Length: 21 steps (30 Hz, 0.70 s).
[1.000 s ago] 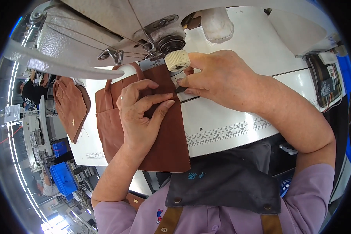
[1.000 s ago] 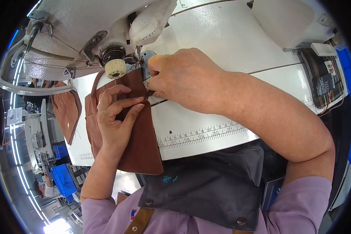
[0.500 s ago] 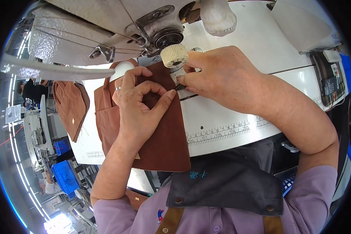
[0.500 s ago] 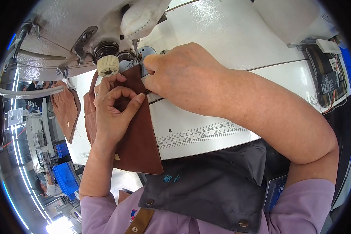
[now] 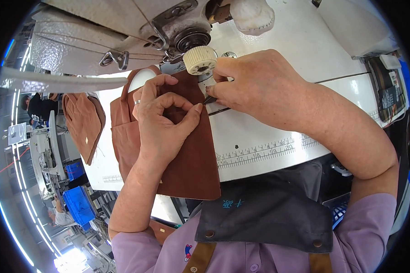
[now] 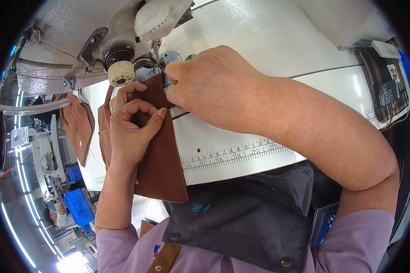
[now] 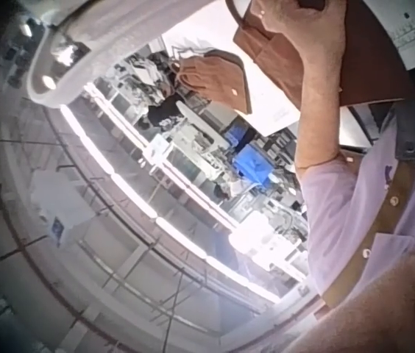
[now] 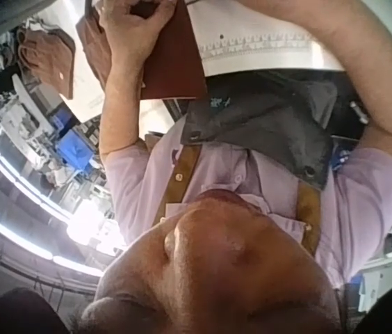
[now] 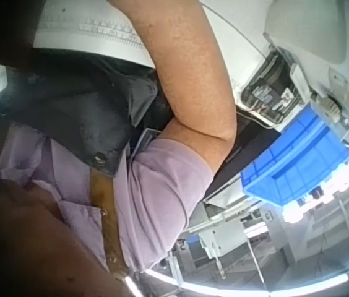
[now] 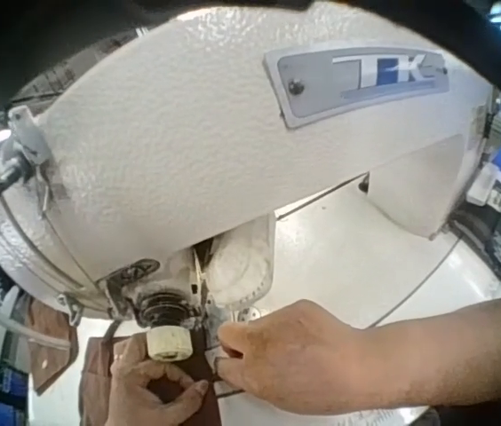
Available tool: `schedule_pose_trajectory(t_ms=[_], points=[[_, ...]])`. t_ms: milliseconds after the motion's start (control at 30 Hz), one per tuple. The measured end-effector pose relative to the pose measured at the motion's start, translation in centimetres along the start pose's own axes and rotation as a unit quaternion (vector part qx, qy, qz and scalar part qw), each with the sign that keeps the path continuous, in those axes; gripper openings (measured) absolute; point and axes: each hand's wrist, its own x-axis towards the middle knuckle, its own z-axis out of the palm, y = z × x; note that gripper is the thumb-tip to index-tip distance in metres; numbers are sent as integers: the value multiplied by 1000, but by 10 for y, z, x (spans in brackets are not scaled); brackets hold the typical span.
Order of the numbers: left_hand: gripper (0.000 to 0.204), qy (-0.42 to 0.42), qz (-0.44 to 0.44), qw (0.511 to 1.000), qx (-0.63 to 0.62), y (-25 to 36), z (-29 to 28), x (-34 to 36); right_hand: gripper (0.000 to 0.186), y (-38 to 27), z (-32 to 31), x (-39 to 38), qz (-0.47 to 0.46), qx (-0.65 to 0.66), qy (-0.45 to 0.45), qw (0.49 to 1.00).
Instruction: The recorder is using an industrial sewing machine to stitch components of a brown leather bag, and using thread snips to trim excess thread.
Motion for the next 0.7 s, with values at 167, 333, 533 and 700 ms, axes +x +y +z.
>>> schedule_pose_trajectory(t_ms=[167, 333, 533, 700], points=[[16, 1, -1, 1000, 3, 0, 0, 0, 7, -1, 1, 1, 6, -6, -4, 1000], [14, -2, -1, 1000, 1, -1, 1, 0, 7, 3, -1, 0, 16, 64, 29, 997], [13, 7, 28, 1000, 10, -3, 3, 1, 8, 1, 0, -2, -7, 78, 31, 996], [13, 10, 22, 1000, 4, -3, 3, 0, 10, -1, -1, -1, -16, 43, 6, 999]])
